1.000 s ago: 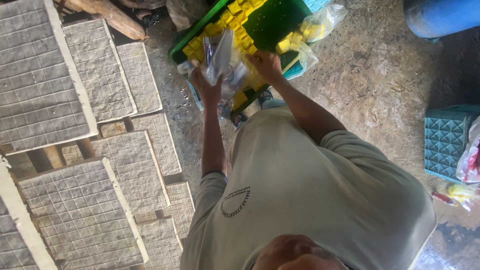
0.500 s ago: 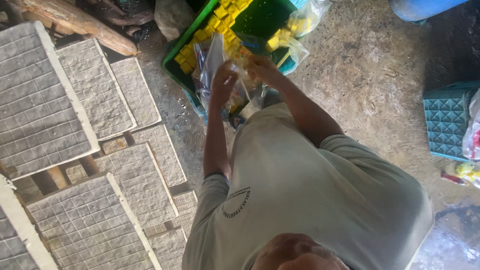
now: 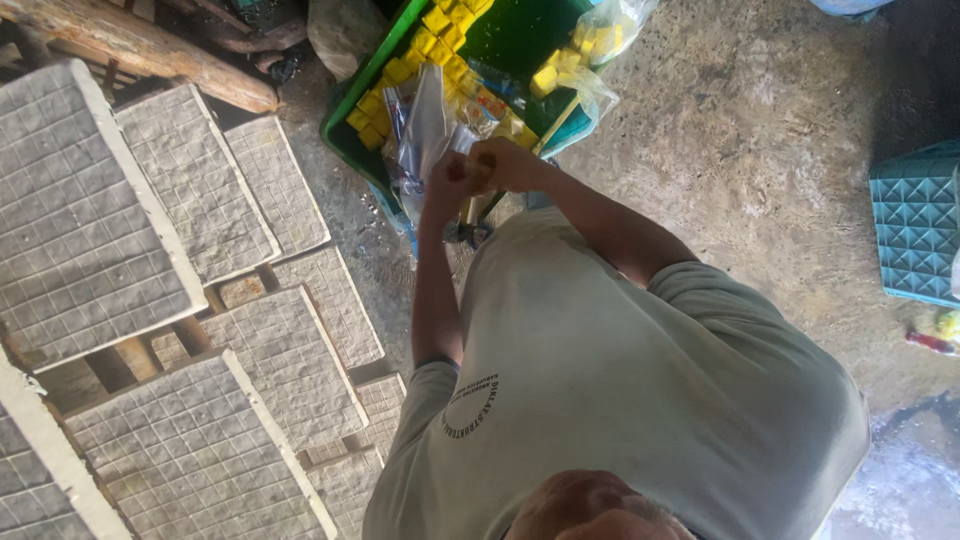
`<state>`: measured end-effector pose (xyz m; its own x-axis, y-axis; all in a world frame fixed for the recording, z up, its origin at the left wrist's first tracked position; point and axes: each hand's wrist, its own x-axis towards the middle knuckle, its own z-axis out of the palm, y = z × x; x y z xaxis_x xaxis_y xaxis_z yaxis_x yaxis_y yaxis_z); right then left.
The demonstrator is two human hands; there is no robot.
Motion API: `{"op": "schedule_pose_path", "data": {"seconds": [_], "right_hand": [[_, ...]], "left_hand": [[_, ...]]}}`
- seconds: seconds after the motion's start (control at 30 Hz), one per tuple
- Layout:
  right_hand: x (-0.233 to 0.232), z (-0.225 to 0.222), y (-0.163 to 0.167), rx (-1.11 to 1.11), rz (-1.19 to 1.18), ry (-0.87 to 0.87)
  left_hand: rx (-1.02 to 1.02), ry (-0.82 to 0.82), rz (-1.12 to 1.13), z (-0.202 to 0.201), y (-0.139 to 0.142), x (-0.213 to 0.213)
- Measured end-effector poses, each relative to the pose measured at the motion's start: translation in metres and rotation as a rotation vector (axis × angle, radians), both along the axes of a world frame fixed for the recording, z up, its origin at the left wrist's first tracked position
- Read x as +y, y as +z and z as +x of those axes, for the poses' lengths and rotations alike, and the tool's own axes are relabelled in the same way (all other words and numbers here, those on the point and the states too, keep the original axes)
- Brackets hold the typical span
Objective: The person picks yellow tofu cubes one at a time from a green tray on the floor and packs them into small clear plastic bags, then sets the filled bags aside. The person continues filling bags from the tray throughout the episode.
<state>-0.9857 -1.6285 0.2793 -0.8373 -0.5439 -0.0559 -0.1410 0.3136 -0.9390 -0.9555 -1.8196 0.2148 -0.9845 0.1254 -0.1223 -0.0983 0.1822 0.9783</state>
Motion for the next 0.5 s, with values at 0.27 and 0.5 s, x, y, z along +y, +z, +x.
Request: {"op": "schedule_pose_path", "data": {"seconds": [0.27, 0.5], "right_hand": [[-0.040, 0.034, -0.018, 0.404, 0.228, -0.136], [-0.031, 0.017, -0.026, -0.225, 0.152, 0.351]], "left_hand": [[0.318, 0.614, -0.342, 0.054, -0.017, -0.054], [-0.322, -0.122, 0.041, 0.135, -0.025, -0.081]]}}
